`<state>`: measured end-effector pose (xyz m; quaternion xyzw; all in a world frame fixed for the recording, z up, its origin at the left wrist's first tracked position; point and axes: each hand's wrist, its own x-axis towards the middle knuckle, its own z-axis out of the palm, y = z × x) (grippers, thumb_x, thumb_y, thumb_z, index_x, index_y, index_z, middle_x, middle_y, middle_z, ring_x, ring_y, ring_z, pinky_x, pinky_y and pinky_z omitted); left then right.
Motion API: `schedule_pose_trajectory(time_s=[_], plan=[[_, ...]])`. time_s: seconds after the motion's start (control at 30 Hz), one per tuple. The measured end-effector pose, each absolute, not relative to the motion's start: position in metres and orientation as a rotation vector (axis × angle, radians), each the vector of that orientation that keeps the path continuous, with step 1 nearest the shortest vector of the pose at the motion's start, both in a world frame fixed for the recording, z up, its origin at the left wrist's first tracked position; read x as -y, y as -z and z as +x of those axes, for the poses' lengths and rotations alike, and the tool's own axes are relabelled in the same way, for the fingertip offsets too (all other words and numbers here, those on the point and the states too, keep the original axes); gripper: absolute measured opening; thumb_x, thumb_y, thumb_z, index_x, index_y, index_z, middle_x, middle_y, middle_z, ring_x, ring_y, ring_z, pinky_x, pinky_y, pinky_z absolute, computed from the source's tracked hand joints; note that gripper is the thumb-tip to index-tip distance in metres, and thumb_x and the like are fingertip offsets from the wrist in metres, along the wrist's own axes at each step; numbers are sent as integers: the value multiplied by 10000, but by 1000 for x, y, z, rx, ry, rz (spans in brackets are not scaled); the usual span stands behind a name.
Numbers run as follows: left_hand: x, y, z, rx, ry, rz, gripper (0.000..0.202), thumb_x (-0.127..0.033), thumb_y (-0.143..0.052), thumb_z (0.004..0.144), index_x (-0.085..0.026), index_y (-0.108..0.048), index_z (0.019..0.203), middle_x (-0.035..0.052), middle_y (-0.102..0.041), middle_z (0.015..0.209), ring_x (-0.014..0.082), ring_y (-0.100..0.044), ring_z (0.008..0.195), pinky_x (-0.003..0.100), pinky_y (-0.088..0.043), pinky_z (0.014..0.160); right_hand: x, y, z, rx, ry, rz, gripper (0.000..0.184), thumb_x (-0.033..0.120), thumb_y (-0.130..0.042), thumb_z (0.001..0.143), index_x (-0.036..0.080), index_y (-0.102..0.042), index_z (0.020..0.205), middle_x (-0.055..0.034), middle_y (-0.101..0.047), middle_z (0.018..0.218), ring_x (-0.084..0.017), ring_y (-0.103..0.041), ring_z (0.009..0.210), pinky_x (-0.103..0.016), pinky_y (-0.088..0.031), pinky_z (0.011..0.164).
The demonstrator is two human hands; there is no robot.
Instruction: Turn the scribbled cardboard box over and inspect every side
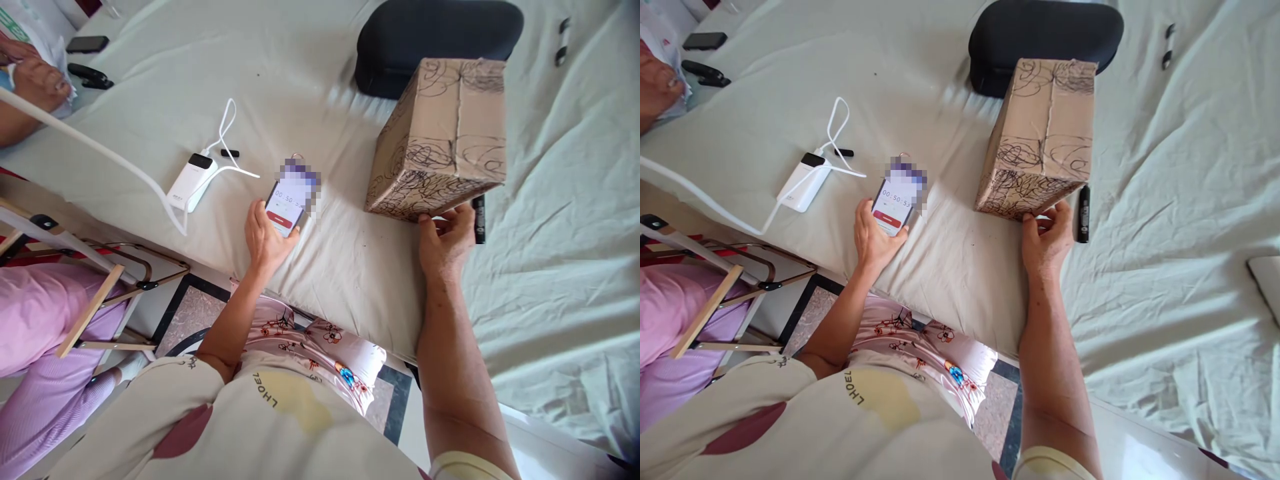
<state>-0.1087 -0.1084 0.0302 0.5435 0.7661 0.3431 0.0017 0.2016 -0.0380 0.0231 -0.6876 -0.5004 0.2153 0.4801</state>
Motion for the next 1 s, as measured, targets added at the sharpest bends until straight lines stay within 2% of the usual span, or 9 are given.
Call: schedule_pose_trajectory(time_s=[0.2,0.33,0.43,0.57,0.8,1.0], plan=[[132,-37,-78,-2163,-1379,1900,879,-439,-817,764,-169,-335,1448,215,-578,1438,333,-613,1376,460,-538,1157,37,-15,207,1272,-497,-1652,491,331,-651,732,218,-591,1206,-29,-740,1022,-133,-624,746,-315,-533,753],[136,-43,-62,-2131,-1466,1934,856,-480,-798,787,-170,-337,1439,194,-618,1364,312,-668,1290,422,-586,1082,40,-24,204,1288,-524,-1685,439,358,-644,709,234,-577,1125,-38,-720,1010,-167,-634,761,-386,-556,793],[137,-44,-57,-2128,-1487,1938,824,-463,-796,793,-169,-359,1426,192,-634,1329,310,-684,1257,426,-603,1056,44,-32,202,1330,-551,-1703,345,347,-648,761,268,-544,1081,-66,-714,1066,-211,-651,825,-448,-574,850],[137,-43,-56,-2137,-1470,1900,820,-461,-795,788,-172,-358,1419,197,-639,1329,317,-687,1260,444,-603,1061,47,-34,201,1351,-555,-1735,289,346,-628,806,298,-510,1066,-59,-707,1107,-234,-645,847,-483,-579,867],[137,-42,-57,-2163,-1413,1859,835,-473,-793,781,-181,-339,1419,201,-631,1358,322,-671,1288,445,-581,1083,47,-37,200,1354,-564,-1764,278,336,-626,813,291,-506,1061,-64,-705,1092,-228,-635,854,-478,-567,906],[131,-39,-67,-2189,-1416,1871,829,-413,-822,753,-161,-377,1406,197,-631,1350,316,-672,1271,431,-583,1077,43,-41,196,1273,-551,-1779,329,343,-642,681,255,-498,963,-34,-691,966,-170,-597,766,-386,-528,826]])
